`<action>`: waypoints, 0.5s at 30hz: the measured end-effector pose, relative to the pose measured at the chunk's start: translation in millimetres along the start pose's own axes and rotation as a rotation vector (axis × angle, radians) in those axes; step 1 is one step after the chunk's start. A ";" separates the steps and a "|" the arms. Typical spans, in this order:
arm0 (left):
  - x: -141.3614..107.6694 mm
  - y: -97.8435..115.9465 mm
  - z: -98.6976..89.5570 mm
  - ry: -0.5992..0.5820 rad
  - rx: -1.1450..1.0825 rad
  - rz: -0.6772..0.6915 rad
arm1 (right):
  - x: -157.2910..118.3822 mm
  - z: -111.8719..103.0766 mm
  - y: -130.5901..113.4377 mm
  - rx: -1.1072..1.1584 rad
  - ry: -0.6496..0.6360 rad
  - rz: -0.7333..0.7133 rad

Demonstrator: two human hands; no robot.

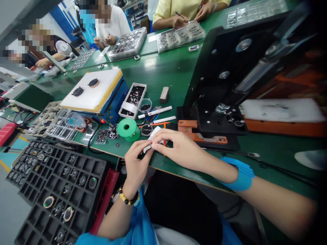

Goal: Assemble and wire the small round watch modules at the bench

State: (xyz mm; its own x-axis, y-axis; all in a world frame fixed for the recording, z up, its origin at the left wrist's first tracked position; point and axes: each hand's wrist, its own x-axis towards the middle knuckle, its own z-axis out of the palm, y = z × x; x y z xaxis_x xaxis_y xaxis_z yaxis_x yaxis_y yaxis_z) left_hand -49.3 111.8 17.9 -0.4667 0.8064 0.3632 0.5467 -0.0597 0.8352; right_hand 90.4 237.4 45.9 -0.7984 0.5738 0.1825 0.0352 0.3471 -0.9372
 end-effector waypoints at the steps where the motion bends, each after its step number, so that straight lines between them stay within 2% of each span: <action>1: -0.3 -0.1 0.0 0.000 0.001 0.003 | 0.1 -0.4 -0.3 0.004 -0.006 0.002; 15: -1.7 -1.5 0.5 -0.004 0.007 0.024 | 0.6 -4.1 -4.1 0.034 -0.063 0.052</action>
State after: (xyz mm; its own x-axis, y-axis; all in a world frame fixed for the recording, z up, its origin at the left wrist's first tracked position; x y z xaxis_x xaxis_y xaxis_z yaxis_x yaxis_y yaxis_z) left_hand -49.0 110.8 15.8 -0.4503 0.8073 0.3815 0.5629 -0.0750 0.8231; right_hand 92.3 239.3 51.1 -0.8322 0.5425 0.1148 0.0586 0.2920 -0.9546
